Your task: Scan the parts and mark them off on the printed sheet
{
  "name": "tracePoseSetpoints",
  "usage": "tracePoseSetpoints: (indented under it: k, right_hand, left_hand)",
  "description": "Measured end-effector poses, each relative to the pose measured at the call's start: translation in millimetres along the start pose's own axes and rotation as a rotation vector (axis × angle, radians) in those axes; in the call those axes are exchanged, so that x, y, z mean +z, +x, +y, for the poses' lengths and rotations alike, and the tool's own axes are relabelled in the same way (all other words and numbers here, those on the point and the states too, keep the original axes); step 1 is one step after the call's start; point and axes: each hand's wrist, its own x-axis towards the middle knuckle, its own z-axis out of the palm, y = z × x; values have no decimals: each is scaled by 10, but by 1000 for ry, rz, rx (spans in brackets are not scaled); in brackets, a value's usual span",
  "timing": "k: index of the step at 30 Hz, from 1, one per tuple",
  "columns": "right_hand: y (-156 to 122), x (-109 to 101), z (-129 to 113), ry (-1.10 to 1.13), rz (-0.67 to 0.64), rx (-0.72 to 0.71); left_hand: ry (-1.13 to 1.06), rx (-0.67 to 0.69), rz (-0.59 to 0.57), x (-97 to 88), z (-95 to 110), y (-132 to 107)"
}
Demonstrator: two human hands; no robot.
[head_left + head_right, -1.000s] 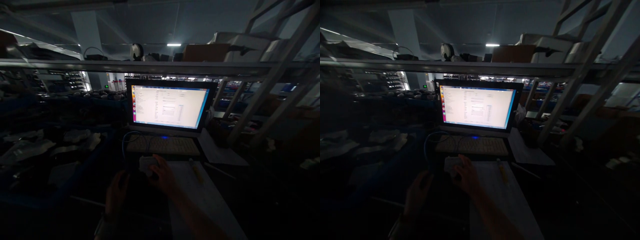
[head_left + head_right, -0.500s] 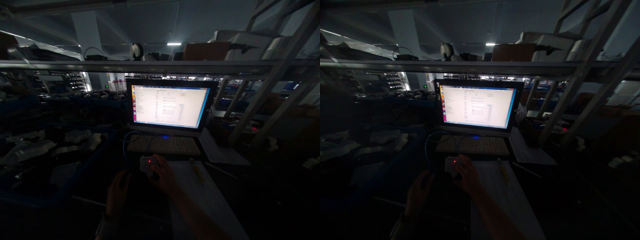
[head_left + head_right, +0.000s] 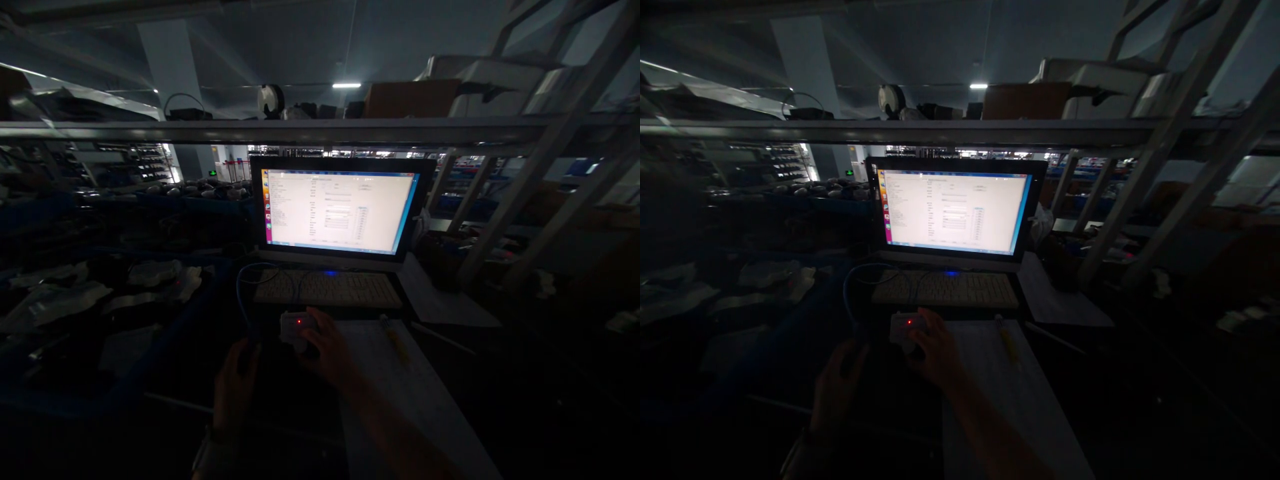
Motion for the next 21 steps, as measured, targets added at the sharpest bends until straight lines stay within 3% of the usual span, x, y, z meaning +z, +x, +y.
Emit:
tracePoseSetpoints:
  k: [21]
  right_hand:
    - [-4,15,5,10,2,11]
  left_hand:
    - [16,11,7,-16,22,-6]
